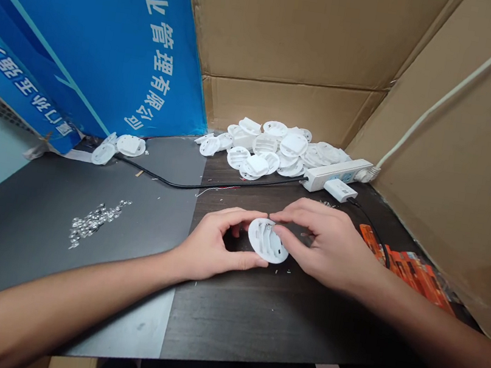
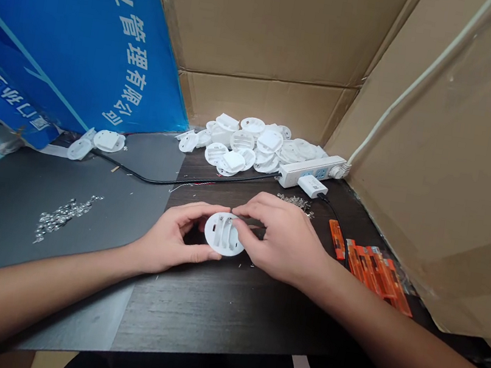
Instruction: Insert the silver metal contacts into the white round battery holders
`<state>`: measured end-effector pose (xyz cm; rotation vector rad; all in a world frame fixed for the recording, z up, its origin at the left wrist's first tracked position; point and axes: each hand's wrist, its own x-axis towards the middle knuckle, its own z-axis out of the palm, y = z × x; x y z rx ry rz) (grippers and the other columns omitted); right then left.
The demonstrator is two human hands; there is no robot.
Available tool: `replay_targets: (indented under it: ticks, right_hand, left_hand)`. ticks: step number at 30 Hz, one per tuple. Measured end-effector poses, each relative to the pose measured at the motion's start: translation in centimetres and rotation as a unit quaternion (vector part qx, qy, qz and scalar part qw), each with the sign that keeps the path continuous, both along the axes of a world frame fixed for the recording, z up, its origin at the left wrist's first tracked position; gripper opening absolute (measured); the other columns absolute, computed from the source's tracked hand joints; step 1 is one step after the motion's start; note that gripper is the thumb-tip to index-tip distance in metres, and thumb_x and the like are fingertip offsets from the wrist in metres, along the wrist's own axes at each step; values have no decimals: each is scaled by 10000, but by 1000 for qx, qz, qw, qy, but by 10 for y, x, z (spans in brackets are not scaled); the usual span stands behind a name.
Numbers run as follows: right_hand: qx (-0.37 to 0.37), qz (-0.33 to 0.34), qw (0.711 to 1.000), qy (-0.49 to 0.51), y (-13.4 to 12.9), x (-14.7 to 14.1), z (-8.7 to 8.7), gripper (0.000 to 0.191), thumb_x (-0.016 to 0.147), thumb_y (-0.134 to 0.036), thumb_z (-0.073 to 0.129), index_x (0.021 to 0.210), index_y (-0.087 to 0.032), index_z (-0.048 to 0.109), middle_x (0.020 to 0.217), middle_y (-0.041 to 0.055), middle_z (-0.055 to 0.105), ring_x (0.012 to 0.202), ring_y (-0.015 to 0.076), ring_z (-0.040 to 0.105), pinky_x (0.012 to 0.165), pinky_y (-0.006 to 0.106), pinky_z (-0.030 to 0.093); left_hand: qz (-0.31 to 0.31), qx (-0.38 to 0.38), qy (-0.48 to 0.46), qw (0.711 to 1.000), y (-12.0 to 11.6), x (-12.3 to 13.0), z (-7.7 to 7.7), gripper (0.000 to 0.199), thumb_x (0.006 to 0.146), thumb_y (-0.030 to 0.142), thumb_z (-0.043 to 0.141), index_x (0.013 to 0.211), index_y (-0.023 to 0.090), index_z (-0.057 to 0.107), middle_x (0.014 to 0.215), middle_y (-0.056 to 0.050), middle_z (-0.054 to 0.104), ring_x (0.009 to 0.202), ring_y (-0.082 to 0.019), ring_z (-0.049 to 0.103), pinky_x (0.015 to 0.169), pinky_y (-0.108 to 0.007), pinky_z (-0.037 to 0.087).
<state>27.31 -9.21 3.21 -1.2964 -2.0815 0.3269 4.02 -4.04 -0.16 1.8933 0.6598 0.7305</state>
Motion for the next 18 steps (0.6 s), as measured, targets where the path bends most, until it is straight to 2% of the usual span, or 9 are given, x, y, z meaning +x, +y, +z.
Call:
replay_targets:
  ticks: [4,7,14,18]
  right_hand:
    - [-1,8,1000,19,1,2,0,104,918,-197,642,915,-175,743,944,21,689,829,103,622,712,232,451]
    - [-6,22,1000,3,-1,3,0,100,891,-153,613,898,-163,712,959,26,673,846,107,606,693,227,431]
    - [-39,-5,999,36,-3,-3,1,130,910,-204,588,860,-149,695,917,50,660,792,116,587,689,246,417]
    - [-79,-41,994,62,-1,-5,4,105,841,-214,629,788,-154,695,877,43,658,751,113,565,643,244,380]
  left_hand:
    - [-10,8,12,1000,-1,0,3,669,690,433,923,1287,216,715,1097,-58,702,876,-142,568,787,-287,473]
    - [-12,4,3,1000,-1,0,3,670,682,427,929,1278,203,721,1082,-60,703,859,-137,557,777,-282,472]
    - [-16,6,4,1000,0,0,2,675,688,441,922,1284,193,724,1132,-96,715,893,-169,609,791,-308,508]
    - [-17,22,3,1000,1,-1,2,671,701,449,914,1289,188,726,1190,-110,716,992,-207,650,851,-334,533]
